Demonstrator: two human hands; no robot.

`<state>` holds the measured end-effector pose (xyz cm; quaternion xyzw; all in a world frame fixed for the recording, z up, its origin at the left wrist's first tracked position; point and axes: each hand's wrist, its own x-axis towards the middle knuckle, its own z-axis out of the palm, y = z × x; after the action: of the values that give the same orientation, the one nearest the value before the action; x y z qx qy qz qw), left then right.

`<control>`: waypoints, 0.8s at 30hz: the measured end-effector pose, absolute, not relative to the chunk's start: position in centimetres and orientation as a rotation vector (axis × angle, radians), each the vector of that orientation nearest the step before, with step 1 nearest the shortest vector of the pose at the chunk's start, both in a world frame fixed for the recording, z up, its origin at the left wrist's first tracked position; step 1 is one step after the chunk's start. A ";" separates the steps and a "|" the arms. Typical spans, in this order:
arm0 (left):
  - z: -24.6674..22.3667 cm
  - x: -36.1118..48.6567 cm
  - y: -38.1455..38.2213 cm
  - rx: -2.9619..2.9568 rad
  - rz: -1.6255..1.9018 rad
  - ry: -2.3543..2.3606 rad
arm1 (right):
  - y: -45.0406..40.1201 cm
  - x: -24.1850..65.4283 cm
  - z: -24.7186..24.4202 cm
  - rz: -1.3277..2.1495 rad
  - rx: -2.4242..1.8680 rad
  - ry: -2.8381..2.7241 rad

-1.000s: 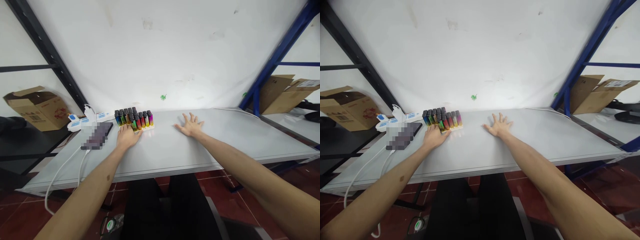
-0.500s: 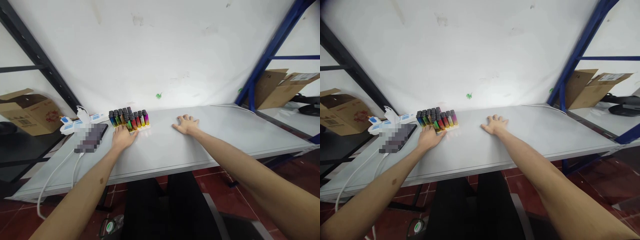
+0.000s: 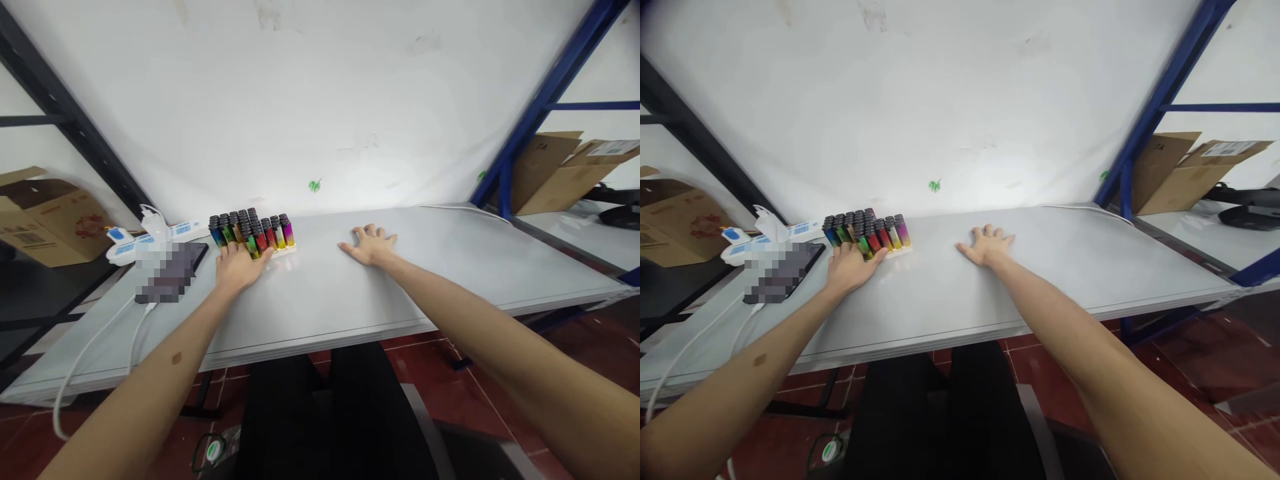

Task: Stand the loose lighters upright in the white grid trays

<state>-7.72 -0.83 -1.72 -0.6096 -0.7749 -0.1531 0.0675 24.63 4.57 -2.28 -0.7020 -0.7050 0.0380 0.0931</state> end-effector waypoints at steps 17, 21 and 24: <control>-1.7 -3.9 2.9 -2.188 -0.511 -2.055 | 5.9 23.8 -2.0 0.018 -2.025 -2.024; -1.9 -1.8 4.3 -2.407 -0.579 -1.862 | 8.1 23.3 -2.0 -0.052 -1.803 -2.054; -2.0 -1.0 4.6 -2.561 -0.611 -1.779 | 9.2 23.6 -2.0 0.155 -1.527 -2.015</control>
<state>-1.00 4.65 -2.03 -0.8059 -0.5597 -0.1923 -0.0180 23.64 9.19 -2.03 -0.5751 -0.7590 0.0583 0.2995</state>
